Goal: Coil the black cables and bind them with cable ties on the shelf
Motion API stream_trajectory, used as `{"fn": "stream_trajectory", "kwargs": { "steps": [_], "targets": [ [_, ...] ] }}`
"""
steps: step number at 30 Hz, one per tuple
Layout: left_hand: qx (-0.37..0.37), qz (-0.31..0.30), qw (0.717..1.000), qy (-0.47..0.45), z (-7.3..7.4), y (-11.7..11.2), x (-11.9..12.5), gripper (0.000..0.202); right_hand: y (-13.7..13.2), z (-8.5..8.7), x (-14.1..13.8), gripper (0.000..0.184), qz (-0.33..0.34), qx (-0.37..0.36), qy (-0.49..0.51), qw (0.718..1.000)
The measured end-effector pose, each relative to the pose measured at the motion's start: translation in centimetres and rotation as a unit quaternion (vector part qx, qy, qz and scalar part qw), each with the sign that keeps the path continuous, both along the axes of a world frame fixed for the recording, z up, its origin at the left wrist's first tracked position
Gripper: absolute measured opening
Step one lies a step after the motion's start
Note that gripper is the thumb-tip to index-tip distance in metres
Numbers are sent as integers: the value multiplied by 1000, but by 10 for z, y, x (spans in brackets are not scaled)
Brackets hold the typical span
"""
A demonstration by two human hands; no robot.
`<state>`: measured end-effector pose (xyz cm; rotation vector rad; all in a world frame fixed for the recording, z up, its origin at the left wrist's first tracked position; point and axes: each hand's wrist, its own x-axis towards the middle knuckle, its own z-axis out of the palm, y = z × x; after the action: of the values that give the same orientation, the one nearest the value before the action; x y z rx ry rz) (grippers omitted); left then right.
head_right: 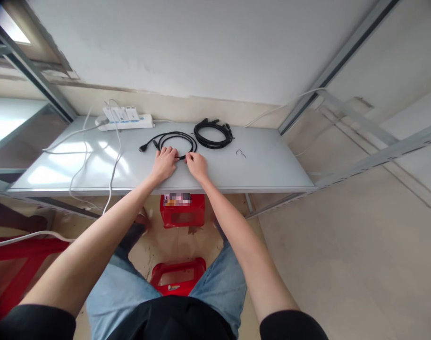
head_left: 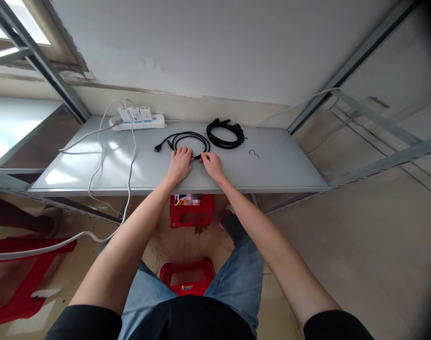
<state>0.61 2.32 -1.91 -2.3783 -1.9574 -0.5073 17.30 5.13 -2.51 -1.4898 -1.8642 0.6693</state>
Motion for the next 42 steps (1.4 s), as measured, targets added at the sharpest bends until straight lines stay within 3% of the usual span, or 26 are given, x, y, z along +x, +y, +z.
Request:
{"fn": "stream_trajectory", "kwargs": {
  "steps": [18,26,32,38,42],
  "targets": [
    [-4,-4,1000,-13,0,-1,-1,23,-1,-2,2,45,2,15,-13,1000],
    [-7,-2,1000,-15,0,-2,-1,24,-2,0,1,64,11,-18,-1,1000],
    [-7,2,1000,-9,0,-3,-2,25,-5,3,0,48,19,0,-38,999],
    [-9,-1,1000,-7,1,-3,-1,24,-4,8,-3,52,9,-18,-40,999],
    [-2,4,1000,-9,-1,-2,-1,21,0,9,-5,42,8,-33,-67,997]
  ]
}}
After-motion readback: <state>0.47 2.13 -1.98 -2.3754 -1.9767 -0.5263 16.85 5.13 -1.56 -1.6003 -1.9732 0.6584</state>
